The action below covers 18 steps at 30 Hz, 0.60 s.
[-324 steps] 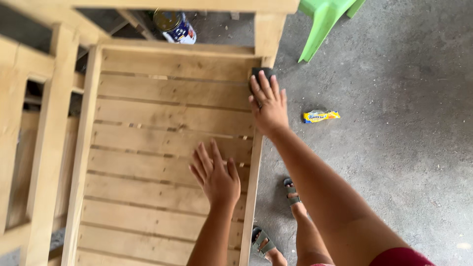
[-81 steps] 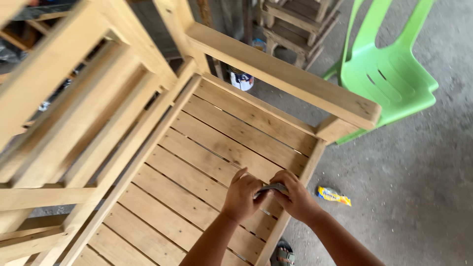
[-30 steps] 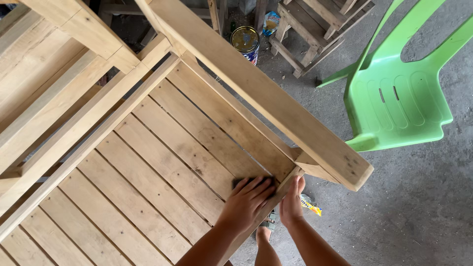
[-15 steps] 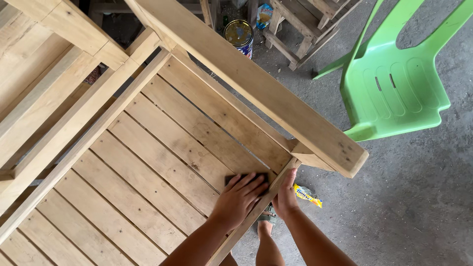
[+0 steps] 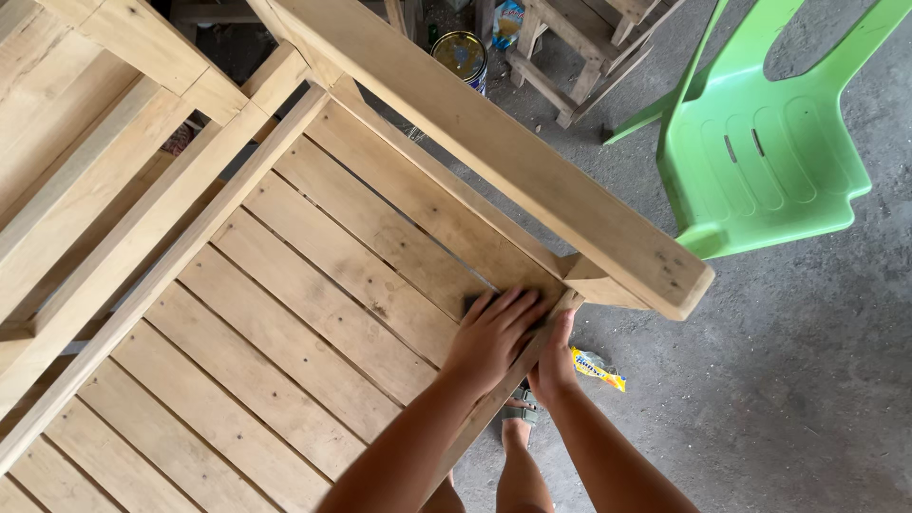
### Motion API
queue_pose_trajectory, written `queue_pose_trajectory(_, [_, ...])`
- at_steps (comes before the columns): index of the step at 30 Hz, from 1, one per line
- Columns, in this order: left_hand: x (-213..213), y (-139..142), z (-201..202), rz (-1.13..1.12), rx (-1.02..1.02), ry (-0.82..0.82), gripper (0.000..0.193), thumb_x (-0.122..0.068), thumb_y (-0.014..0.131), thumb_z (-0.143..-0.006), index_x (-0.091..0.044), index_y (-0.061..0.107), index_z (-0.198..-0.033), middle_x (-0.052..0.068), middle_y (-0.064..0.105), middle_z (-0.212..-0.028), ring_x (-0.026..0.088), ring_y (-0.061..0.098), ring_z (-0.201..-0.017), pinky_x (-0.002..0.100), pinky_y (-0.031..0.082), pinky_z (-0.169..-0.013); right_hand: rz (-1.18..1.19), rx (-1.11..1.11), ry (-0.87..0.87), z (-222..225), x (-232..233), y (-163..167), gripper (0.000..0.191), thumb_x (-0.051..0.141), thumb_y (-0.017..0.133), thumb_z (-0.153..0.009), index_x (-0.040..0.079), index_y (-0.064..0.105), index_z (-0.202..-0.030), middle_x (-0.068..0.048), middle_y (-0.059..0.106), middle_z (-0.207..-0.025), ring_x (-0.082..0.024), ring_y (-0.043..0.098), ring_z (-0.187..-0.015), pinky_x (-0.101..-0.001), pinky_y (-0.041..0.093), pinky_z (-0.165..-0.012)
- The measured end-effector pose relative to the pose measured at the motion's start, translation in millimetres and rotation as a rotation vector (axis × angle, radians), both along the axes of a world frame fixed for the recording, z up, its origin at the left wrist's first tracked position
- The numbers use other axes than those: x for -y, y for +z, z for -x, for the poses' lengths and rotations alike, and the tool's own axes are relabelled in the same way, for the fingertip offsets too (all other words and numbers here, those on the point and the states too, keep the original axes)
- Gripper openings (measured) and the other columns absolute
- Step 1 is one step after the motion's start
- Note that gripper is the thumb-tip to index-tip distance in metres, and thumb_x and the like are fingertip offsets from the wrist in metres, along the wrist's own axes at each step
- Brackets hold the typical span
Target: The person sands the surface of a wooden chair using a sanding block. They move the sanding block back and forth across the slats and frame of the chair, smoothing the wood.
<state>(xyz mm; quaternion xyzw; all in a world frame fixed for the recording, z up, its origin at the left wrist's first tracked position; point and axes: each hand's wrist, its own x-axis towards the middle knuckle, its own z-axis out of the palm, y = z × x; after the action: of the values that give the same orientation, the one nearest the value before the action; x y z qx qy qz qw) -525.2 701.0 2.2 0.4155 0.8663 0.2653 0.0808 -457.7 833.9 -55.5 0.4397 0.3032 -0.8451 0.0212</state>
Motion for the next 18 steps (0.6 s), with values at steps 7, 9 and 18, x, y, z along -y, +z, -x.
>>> queue_pose_trajectory(7, [13.5, -5.5, -6.6, 0.073, -0.072, -0.054, 0.046, -0.025, 0.054, -0.101, -0.022, 0.056, -0.147, -0.002, 0.048, -0.156, 0.020, 0.038, -0.149, 0.047, 0.022, -0.123, -0.263, 0.118, -0.219, 12.8, 13.8, -6.2, 0.074, 0.065, 0.029, -0.098, 0.024, 0.026, -0.159, -0.007, 0.042, -0.157, -0.025, 0.044, -0.140, -0.0393, 0.037, -0.114])
queue_pose_trajectory(9, [20.3, -4.5, -9.7, 0.073, -0.104, -0.072, 0.047, -0.026, 0.056, -0.099, -0.020, 0.058, -0.146, 0.000, 0.047, -0.154, 0.020, 0.038, -0.146, 0.049, 0.022, -0.119, -0.373, 0.137, -0.208, 14.1, 15.9, -10.6, 0.073, 0.064, 0.030, -0.100, 0.022, 0.028, -0.159, -0.007, 0.043, -0.157, -0.025, 0.045, -0.140, -0.0380, 0.038, -0.113])
queue_pose_trajectory(18, [15.0, 5.3, -3.2, 0.097, -0.048, -0.019, 0.045, -0.024, 0.057, -0.098, -0.020, 0.059, -0.142, -0.003, 0.047, -0.158, 0.019, 0.036, -0.150, 0.047, 0.020, -0.124, -0.339, 0.054, -0.249, 13.5, 16.7, -15.7, 0.069, 0.062, 0.030, -0.103, 0.020, 0.029, -0.158, -0.005, 0.042, -0.158, -0.022, 0.044, -0.140, -0.0362, 0.036, -0.114])
